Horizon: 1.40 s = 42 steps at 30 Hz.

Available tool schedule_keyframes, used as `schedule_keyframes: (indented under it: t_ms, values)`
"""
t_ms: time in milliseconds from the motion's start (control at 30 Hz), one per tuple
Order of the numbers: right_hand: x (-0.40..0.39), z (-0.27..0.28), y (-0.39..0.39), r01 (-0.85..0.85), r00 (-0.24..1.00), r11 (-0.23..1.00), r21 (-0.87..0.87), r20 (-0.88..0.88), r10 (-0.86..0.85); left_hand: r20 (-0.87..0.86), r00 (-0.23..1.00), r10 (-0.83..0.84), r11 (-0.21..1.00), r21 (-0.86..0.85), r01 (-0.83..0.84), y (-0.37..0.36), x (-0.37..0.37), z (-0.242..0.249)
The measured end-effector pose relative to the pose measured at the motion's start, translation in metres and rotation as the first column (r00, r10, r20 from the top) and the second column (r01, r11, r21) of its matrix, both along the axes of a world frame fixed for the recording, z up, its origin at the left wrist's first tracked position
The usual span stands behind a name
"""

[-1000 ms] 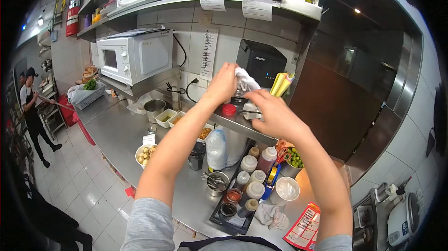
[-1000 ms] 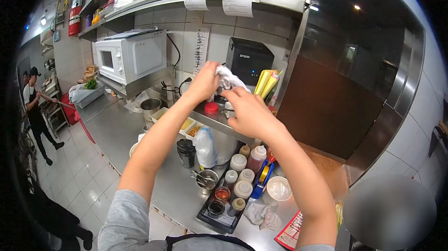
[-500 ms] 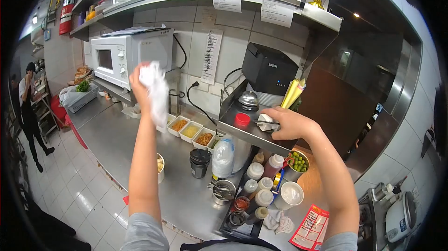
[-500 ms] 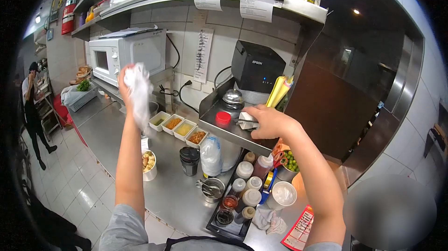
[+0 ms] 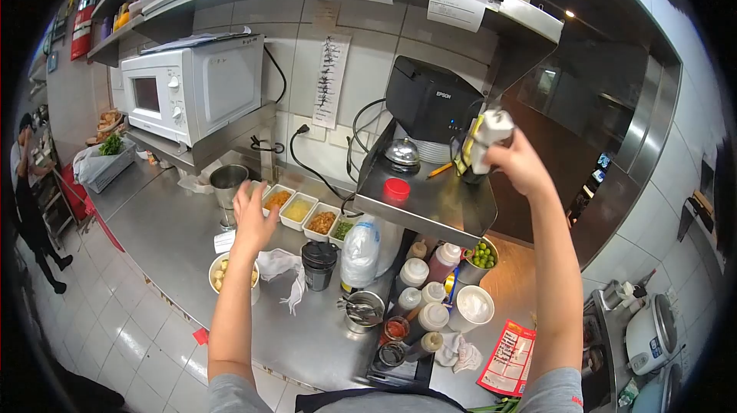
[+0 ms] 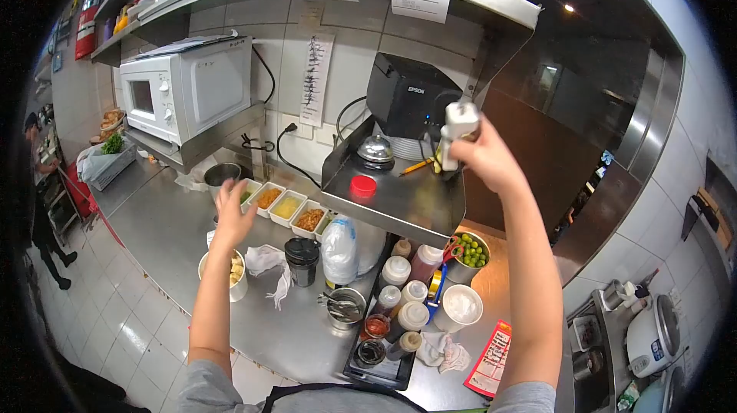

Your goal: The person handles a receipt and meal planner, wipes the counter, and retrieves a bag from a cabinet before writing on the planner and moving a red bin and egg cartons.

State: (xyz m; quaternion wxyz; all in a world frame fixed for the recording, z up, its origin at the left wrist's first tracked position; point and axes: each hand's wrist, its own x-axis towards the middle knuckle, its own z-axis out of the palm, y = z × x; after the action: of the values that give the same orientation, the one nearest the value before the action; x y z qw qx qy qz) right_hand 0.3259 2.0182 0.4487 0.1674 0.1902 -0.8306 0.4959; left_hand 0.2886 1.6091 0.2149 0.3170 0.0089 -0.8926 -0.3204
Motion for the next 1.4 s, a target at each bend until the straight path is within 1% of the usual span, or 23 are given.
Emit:
schedule_keyframes:
  t_ms: [33, 100, 167, 233, 300, 433, 500, 533, 567, 633, 700, 733, 833, 900, 933, 967, 1033, 1067, 1133, 1200, 1267, 1300, 1400]
  values:
    - [0.000, 0.003, 0.004, -0.025, 0.999, 0.989, -0.146, -0.035, 0.020, -0.240, 0.969, -0.060, 0.998, 0.000, 0.062, 0.007, 0.009, 0.021]
    - [0.010, 0.022, 0.014, -0.159, 0.987, 0.948, -0.274, -0.028, 0.158, -0.344, 0.926, -0.154, 0.985, 0.021, 0.172, 0.032, 0.036, 0.066]
    - [0.032, 0.033, 0.012, -0.356, 0.929, 0.796, -0.489, -0.096, 0.357, -0.444, 0.864, -0.236, 0.960, 0.031, 0.279, 0.062, 0.062, 0.098]
    - [0.059, 0.035, 0.005, -0.522, 0.822, 0.616, -0.590, -0.154, 0.548, -0.590, 0.654, -0.473, 0.804, 0.014, 0.595, 0.091, 0.082, 0.117]
    - [0.079, 0.021, -0.009, -0.639, 0.741, 0.595, -0.487, -0.183, 0.646, -0.702, 0.495, -0.512, 0.739, -0.067, 0.670, 0.114, 0.094, 0.127]
    - [0.125, -0.040, -0.046, -0.710, 0.635, 0.624, -0.326, 0.085, 0.768, -0.663, 0.278, -0.696, 0.530, -0.212, 0.821, 0.148, 0.118, 0.125]
    - [0.144, -0.079, -0.055, -0.557, 0.742, 0.776, -0.295, 0.242, 0.625, -0.500, 0.205, -0.842, 0.315, -0.147, 0.938, 0.162, 0.136, 0.100]
    - [0.151, -0.096, -0.060, -0.489, 0.779, 0.810, -0.324, 0.255, 0.573, -0.515, 0.204, -0.833, 0.127, 0.181, 0.975, 0.177, 0.152, 0.071]
    - [0.156, -0.113, -0.064, -0.424, 0.809, 0.836, -0.348, 0.269, 0.522, -0.555, 0.215, -0.803, 0.007, 0.352, 0.936, 0.186, 0.166, 0.048]
    - [0.148, -0.154, -0.067, -0.464, 0.828, 0.868, -0.177, 0.261, 0.496, -0.560, 0.427, -0.710, 0.075, 0.543, 0.836, 0.199, 0.185, -0.002]
    - [0.139, -0.205, -0.073, -0.460, 0.876, 0.853, 0.249, 0.282, 0.390, -0.514, 0.635, -0.577, 0.009, 0.774, 0.633, 0.209, 0.204, -0.061]
    - [0.143, -0.212, -0.078, -0.530, 0.846, 0.753, 0.390, 0.307, 0.436, -0.504, 0.667, -0.548, -0.197, 0.853, 0.483, 0.214, 0.219, -0.071]
    - [0.156, -0.192, -0.094, -0.501, 0.866, 0.427, 0.753, 0.427, 0.262, -0.371, 0.750, -0.548, -0.176, 0.927, 0.330, 0.205, 0.247, -0.105]
    - [0.157, -0.177, -0.096, -0.546, 0.830, 0.365, 0.754, 0.429, 0.357, -0.229, 0.667, -0.709, -0.321, 0.947, -0.015, 0.189, 0.269, -0.103]
    - [0.148, -0.183, -0.089, -0.577, 0.770, 0.367, 0.730, 0.336, 0.542, -0.288, 0.698, -0.655, -0.440, 0.897, -0.043, 0.185, 0.271, -0.110]
    - [0.146, -0.171, -0.088, -0.630, 0.720, 0.390, 0.672, 0.317, 0.617, -0.242, 0.717, -0.653, -0.437, 0.895, -0.095, 0.177, 0.273, -0.118]
    - [0.142, -0.132, -0.086, -0.645, 0.731, 0.508, 0.570, 0.266, 0.629, -0.183, 0.781, -0.597, -0.511, 0.838, -0.193, 0.153, 0.270, -0.128]
    - [0.135, -0.113, -0.085, -0.533, 0.766, 0.577, 0.619, 0.064, 0.640, -0.183, 0.821, -0.542, -0.536, 0.827, -0.170, 0.136, 0.266, -0.136]
    - [0.118, -0.094, -0.081, -0.308, 0.902, 0.851, 0.425, -0.155, 0.404, -0.120, 0.890, -0.439, -0.464, 0.879, -0.110, 0.087, 0.252, -0.132]
    - [0.091, -0.080, -0.081, -0.022, 0.948, 0.944, 0.330, -0.293, 0.125, -0.007, 0.954, -0.299, -0.387, 0.915, -0.114, 0.030, 0.235, -0.111]
    - [0.052, -0.078, -0.073, 0.194, 0.916, 0.903, 0.383, -0.401, -0.027, 0.037, 0.973, -0.227, -0.338, 0.934, -0.114, -0.036, 0.214, -0.106]
    - [0.027, -0.083, -0.064, 0.250, 0.914, 0.871, 0.424, -0.401, -0.067, 0.127, 0.961, -0.248, -0.212, 0.960, -0.181, -0.070, 0.203, -0.100]
    - [-0.004, -0.093, -0.066, 0.359, 0.869, 0.807, 0.468, -0.483, -0.106, 0.168, 0.986, 0.001, 0.186, 0.969, -0.165, -0.167, 0.151, -0.119]
